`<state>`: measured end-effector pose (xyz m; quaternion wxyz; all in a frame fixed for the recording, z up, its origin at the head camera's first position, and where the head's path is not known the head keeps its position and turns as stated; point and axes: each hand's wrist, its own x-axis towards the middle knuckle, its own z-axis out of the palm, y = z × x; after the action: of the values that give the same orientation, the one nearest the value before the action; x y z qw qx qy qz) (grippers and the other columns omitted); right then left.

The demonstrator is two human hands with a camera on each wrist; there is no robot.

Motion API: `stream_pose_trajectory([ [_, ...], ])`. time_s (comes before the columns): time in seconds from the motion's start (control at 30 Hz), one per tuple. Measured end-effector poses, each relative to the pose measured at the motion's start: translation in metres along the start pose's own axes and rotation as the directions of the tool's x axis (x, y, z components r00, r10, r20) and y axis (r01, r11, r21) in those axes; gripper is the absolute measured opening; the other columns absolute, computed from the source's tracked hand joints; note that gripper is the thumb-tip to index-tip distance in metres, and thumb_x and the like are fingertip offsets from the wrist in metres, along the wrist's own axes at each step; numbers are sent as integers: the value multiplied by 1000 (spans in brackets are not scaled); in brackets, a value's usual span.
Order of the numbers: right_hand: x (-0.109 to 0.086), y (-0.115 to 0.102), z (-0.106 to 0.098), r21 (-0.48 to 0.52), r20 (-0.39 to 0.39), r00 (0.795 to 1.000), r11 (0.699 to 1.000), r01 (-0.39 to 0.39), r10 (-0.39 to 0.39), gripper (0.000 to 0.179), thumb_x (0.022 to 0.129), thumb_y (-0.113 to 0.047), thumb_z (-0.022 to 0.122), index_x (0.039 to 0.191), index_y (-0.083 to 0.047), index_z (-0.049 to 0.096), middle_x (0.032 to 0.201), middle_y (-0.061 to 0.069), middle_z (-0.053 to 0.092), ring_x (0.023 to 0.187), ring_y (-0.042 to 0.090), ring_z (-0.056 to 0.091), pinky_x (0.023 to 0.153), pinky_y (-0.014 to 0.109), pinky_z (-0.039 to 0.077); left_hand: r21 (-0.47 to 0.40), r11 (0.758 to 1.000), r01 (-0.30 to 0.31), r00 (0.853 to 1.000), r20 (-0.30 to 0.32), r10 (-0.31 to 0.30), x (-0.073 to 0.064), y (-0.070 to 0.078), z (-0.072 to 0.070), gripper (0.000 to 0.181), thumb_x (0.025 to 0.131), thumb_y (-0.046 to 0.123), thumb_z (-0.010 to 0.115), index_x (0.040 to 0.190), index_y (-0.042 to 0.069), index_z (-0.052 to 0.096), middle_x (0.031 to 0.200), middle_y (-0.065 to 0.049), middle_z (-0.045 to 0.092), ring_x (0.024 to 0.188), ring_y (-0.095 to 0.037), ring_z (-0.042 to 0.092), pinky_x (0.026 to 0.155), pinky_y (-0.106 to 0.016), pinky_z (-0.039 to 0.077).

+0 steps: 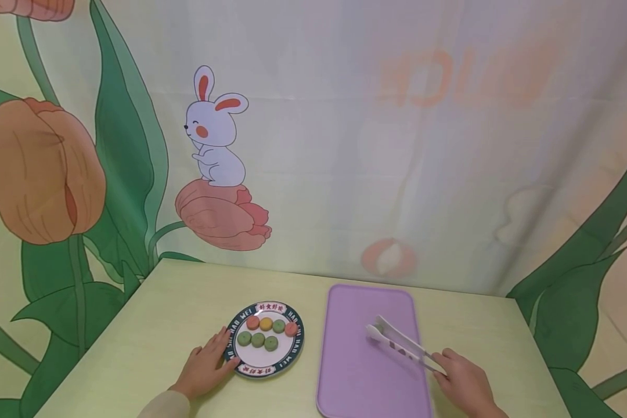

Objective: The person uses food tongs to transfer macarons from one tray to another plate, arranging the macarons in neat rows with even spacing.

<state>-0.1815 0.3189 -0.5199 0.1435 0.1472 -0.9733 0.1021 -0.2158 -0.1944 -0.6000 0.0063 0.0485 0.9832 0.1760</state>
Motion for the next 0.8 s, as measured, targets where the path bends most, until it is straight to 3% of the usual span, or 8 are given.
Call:
stream_pose_trajectory([
  [0.4, 3, -9, 0, -8, 17, 1000, 1000, -7, 8, 26, 67, -14, 73, 92, -12, 68, 68, -10, 42, 53, -1, 28, 44, 17, 25, 3, 1000, -3, 1000, -5, 3, 1, -1, 1, 76, 82, 61, 39, 139, 13, 28, 146, -6, 25, 131, -29, 28, 100, -57, 23],
  [0.8, 5, -11, 7, 3, -89, 993, 996, 84, -83, 28, 61, -12, 76, 87, -14, 68, 66, -13, 39, 52, -4, 24, 43, 15, 23, -1, 1000, 2, 1000, 5, -2, 0, 0, -1, 75, 83, 60, 40, 139, 12, 28, 146, -6, 25, 131, -30, 27, 100, -57, 22],
])
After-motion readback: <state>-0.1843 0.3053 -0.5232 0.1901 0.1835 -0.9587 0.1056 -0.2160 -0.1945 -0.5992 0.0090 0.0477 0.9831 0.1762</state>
